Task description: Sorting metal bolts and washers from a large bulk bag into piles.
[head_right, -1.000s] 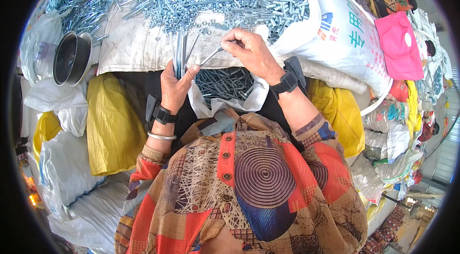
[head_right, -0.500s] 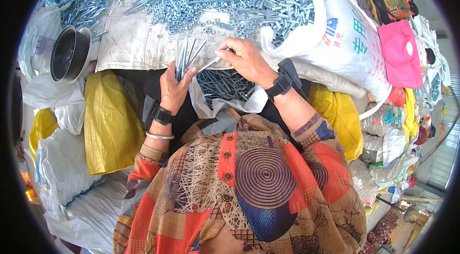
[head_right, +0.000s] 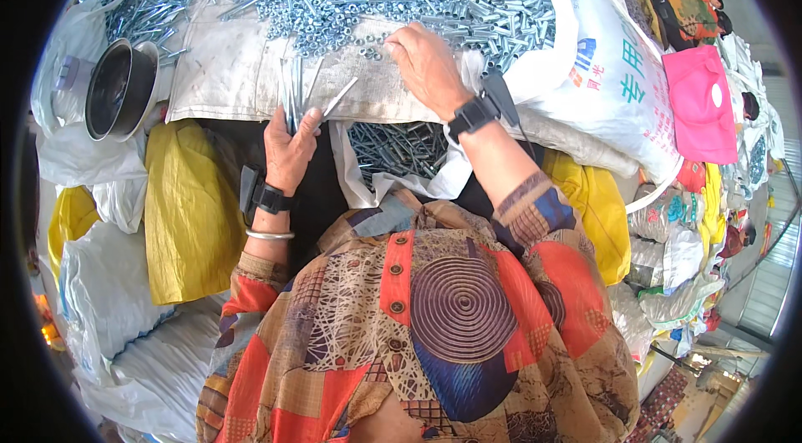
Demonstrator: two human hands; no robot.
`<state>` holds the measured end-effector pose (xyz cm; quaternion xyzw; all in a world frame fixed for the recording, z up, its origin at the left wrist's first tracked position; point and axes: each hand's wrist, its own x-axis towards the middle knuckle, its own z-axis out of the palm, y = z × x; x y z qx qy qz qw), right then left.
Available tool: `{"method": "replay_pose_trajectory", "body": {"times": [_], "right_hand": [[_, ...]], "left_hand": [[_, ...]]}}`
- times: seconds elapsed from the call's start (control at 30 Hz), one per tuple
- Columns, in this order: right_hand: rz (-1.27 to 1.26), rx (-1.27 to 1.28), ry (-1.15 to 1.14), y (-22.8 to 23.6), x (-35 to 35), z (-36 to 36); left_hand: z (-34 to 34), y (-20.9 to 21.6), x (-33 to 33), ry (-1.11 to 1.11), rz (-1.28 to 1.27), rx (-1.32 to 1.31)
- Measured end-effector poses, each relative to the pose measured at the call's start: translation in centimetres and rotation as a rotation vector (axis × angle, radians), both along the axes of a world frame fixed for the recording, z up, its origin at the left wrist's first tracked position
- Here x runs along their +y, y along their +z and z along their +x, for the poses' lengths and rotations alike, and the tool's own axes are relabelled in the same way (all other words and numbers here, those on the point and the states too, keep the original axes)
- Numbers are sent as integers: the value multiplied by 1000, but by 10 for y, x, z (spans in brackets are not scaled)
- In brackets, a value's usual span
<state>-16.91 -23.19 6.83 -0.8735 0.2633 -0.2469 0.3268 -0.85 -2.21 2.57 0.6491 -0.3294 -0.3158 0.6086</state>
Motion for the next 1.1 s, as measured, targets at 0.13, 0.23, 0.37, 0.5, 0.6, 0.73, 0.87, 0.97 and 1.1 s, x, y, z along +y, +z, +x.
{"method": "replay_pose_trajectory", "body": {"times": [0.13,0.23,0.37,0.5,0.6,0.73,0.87,0.97,1.1], "right_hand": [[-437,154,-36,-12,-19,5],[-394,160,-64,-25,-19,8],[-324,159,-53,-27,-21,10],[-281,106,-66,-27,-22,12],[-282,172,-84,-25,-22,13],[-290,225,-58,-18,-21,17],[-184,63,-80,-15,-35,9],[-50,88,-67,-11,-22,17],[50,144,-12,-14,-7,24]], "left_hand": [[7,-7,0,26,36,92],[5,-11,-2,-3,-7,46],[5,-10,-1,-22,7,-24],[7,-22,0,-17,14,-59],[5,-25,-2,-31,-53,-82],[6,-22,-1,-40,-67,-18],[3,-13,-2,-55,-52,88],[3,-12,0,-41,-75,93],[2,-15,-2,-42,-77,90]]}}
